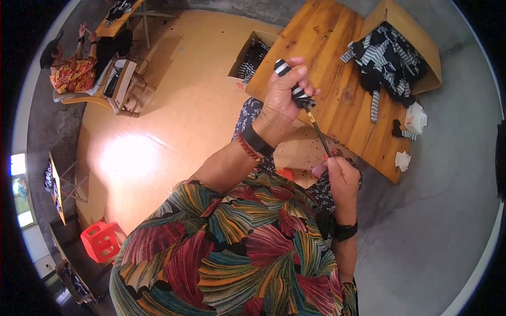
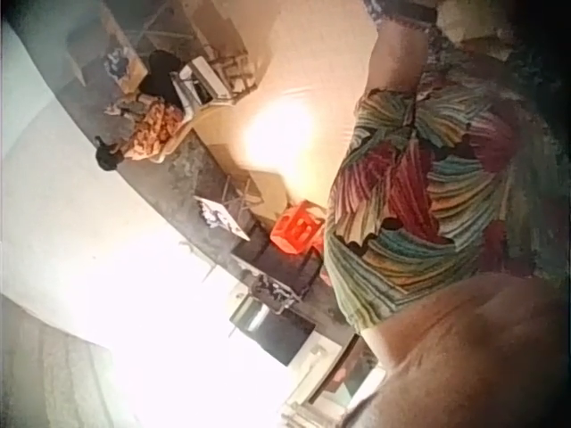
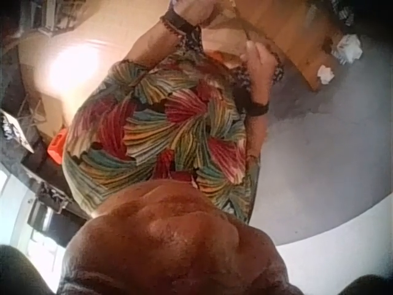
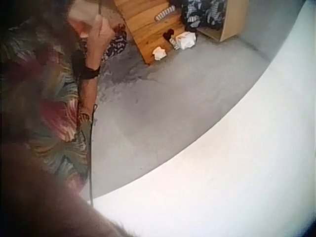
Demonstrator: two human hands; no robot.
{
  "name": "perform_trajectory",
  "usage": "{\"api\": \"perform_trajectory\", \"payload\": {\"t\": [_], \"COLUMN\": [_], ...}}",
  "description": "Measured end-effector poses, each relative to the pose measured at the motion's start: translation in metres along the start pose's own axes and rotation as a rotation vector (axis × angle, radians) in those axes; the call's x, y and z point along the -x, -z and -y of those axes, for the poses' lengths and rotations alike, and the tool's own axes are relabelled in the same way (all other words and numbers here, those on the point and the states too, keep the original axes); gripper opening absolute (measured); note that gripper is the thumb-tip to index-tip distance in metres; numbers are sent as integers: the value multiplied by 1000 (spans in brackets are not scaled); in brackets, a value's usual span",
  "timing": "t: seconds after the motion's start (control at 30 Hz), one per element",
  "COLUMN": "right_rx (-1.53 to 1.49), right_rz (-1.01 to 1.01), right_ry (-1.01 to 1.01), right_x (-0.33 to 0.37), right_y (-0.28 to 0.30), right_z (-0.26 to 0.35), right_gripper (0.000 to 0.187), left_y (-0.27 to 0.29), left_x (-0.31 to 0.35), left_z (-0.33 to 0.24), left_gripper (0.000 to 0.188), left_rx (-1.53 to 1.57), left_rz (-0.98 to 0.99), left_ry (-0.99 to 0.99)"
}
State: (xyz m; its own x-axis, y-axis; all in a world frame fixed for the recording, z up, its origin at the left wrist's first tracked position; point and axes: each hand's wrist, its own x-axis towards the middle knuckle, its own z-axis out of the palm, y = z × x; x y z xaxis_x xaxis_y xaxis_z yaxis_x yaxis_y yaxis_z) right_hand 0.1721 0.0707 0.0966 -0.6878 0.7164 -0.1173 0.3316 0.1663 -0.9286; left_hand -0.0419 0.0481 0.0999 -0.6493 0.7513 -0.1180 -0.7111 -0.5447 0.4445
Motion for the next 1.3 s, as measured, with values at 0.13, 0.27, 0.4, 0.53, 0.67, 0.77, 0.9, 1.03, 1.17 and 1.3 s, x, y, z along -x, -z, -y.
{"api": "perform_trajectory", "payload": {"t": [0.13, 0.27, 0.4, 0.53, 0.67, 0.77, 0.9, 1.03, 1.17, 1.3], "right_rx": [-7, 10, 45, -46, -202, -419, -529, -446, -379, -265], "right_rz": [4, 66, 85, 75, 64, 92, 125, 157, 151, 93], "right_ry": [-11, -21, -22, -97, -146, -304, -298, -360, -270, -207], "right_x": [-7, -8, -11, -15, -27, -31, -34, -33, -34, -26], "right_y": [-4, -3, -4, -15, -30, -35, -39, -23, -31, -26], "right_z": [-9, -13, -8, -14, -11, -4, 0, -10, 3, -9], "right_gripper": [26, 28, 29, 29, 24, 23, 22, 20, 24, 25], "left_y": [2, 7, 6, 4, 0, 13, 29, 16, 15, 6], "left_x": [3, 7, 11, 22, 44, 47, 47, 32, 8, 1], "left_z": [5, 7, 17, 31, 51, 57, 46, 19, 6, 7], "left_gripper": [21, 26, 30, 31, 27, 26, 30, 30, 17, 14], "left_rx": [8, -74, -218, -161, -226, -246, -280, 34, 40, -183], "left_rz": [-16, 50, 47, -53, -102, -24, 106, 128, 144, 108], "left_ry": [15, -15, -27, 23, 153, 144, 179, 175, 171, -58]}}
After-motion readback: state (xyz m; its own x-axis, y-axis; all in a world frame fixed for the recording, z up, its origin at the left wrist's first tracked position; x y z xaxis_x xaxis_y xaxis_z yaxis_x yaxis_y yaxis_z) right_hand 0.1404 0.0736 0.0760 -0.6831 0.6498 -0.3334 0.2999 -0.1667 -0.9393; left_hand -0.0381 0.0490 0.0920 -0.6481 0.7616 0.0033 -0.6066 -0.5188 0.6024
